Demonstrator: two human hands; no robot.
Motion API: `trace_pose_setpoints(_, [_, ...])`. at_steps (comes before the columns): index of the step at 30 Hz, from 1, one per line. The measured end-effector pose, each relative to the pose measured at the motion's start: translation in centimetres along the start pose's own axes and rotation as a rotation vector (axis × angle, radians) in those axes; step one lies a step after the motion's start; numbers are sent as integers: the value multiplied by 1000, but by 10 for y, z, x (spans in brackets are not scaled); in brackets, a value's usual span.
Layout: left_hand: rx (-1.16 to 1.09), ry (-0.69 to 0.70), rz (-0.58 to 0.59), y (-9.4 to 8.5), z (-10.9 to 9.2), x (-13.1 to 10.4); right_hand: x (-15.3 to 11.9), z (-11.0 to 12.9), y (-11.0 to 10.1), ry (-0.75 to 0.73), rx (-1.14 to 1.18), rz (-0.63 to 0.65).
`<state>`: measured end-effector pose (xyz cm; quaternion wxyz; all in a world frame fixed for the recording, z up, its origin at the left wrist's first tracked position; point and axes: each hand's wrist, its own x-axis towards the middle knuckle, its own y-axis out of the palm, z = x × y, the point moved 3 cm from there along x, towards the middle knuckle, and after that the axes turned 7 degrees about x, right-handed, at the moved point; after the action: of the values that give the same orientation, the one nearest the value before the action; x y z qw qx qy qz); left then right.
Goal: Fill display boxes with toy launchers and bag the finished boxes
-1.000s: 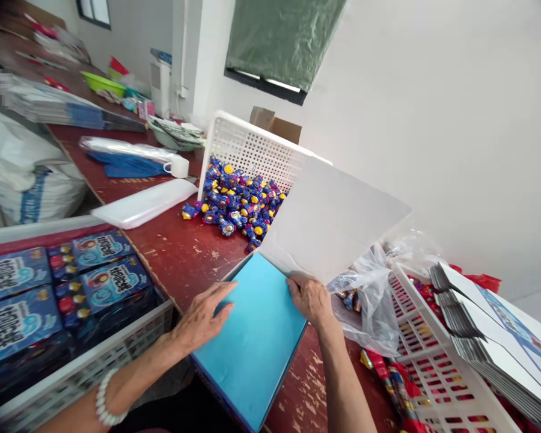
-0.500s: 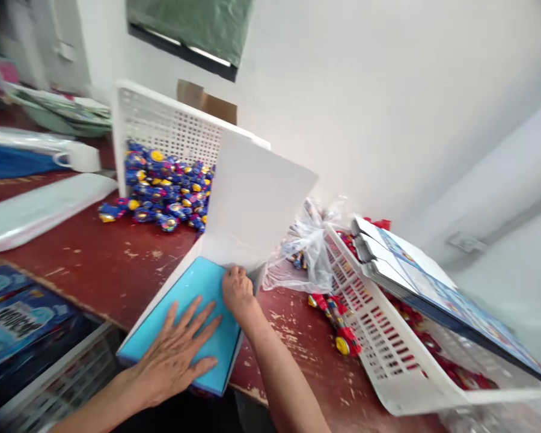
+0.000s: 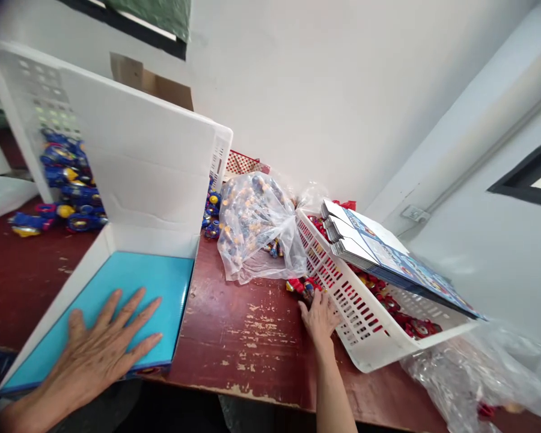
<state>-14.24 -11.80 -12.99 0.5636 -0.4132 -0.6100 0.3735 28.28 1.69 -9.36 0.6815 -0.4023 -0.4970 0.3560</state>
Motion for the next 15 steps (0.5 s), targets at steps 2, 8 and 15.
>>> trace_pose_setpoints(2, [81, 40, 0, -2, -12, 0, -10, -2, 10, -40, -48, 41])
trace_pose_setpoints(8, [147, 93, 13, -8, -31, 1, -25, 26, 20, -304, -54, 133])
trace_pose_setpoints(15, [60, 141, 22, 0, -43, -6, -31, 69, 24, -598, 140, 168])
